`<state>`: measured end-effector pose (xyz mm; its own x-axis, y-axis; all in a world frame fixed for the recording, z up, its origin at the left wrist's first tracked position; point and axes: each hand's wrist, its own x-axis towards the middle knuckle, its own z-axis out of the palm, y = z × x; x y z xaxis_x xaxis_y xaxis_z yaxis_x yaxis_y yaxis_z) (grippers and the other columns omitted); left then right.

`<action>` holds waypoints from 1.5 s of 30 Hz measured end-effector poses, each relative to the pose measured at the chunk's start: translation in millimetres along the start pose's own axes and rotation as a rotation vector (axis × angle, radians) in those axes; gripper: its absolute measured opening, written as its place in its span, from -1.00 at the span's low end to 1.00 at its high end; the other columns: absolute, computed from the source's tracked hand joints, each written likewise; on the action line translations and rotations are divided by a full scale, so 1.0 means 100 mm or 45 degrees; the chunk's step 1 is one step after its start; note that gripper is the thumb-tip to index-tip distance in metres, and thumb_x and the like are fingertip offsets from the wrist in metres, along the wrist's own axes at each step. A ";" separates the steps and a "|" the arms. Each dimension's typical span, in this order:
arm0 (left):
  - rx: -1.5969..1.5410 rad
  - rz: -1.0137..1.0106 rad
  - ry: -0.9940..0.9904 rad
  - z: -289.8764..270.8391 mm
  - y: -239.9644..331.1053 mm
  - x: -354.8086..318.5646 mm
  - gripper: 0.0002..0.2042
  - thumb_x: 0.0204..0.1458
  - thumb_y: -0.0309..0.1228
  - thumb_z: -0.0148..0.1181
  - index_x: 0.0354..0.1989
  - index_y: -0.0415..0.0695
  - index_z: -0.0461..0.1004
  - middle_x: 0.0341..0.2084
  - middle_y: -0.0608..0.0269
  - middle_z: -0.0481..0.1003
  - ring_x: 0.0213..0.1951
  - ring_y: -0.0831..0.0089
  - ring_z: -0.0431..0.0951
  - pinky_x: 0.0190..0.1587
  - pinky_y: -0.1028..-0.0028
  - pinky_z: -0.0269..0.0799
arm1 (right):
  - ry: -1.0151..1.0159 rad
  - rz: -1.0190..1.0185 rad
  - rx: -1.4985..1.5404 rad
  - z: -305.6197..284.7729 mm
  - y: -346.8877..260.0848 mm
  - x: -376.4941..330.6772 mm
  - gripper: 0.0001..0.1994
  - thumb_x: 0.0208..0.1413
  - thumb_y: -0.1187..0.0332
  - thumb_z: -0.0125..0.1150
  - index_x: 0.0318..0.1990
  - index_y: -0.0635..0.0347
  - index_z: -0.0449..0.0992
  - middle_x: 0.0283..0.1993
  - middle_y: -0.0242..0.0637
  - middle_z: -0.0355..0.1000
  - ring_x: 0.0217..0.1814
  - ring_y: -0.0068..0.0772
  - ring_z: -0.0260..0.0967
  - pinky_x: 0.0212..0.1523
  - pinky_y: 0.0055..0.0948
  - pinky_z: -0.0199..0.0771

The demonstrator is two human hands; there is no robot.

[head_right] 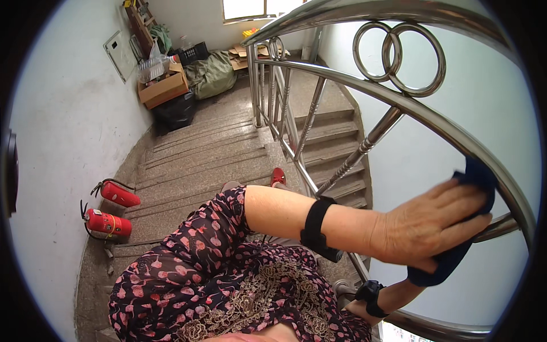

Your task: Wiping down metal handrails on a staircase with a blue cloth.

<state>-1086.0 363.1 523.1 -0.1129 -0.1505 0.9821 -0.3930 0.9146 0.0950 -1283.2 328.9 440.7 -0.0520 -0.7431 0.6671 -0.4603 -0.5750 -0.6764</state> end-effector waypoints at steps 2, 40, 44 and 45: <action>-0.051 -0.050 -0.061 0.12 0.05 -0.10 -0.02 -0.61 -0.42 0.47 0.16 -0.37 0.11 0.06 -0.25 0.21 0.15 -0.15 0.21 0.20 0.09 0.14 | -0.008 0.083 0.060 -0.03 0.02 -0.18 -0.56 0.16 0.33 0.15 0.13 0.37 0.28 0.13 -0.20 0.29 0.11 -0.36 0.23 0.14 -0.37 0.23; -0.425 -1.063 -0.737 0.51 -0.28 -1.17 -0.70 -0.28 -0.38 0.27 -0.32 -0.14 0.42 -0.52 0.00 0.49 -0.36 -0.01 0.52 -0.28 0.20 0.43 | -1.015 0.400 0.123 0.44 0.98 -1.05 -0.44 0.13 0.40 0.11 0.27 0.27 0.11 0.27 -0.13 0.15 0.31 -0.30 0.12 0.25 -0.30 0.12; -0.457 -1.004 -0.688 0.51 -0.32 -1.32 -0.74 -0.26 -0.40 0.26 -0.34 -0.13 0.42 -0.55 0.01 0.49 -0.39 0.00 0.52 -0.33 0.21 0.44 | -1.095 0.068 -0.262 0.34 1.18 -1.13 -0.46 0.17 0.31 0.07 0.27 0.28 0.13 0.29 -0.12 0.15 0.33 -0.30 0.09 0.24 -0.32 0.12; -0.459 -1.001 -0.691 0.51 -0.34 -1.32 -0.74 -0.26 -0.40 0.26 -0.34 -0.13 0.42 -0.55 0.01 0.49 -0.39 0.00 0.52 -0.33 0.21 0.44 | -1.091 0.070 -0.264 0.36 1.12 -1.14 -0.46 0.17 0.31 0.07 0.27 0.28 0.13 0.29 -0.12 0.15 0.33 -0.30 0.09 0.24 -0.32 0.12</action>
<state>-1104.2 332.4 381.7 -0.3750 -0.8249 0.4230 -0.2461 0.5285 0.8125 -1297.1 336.5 277.4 0.5653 -0.8167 0.1161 -0.6323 -0.5194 -0.5748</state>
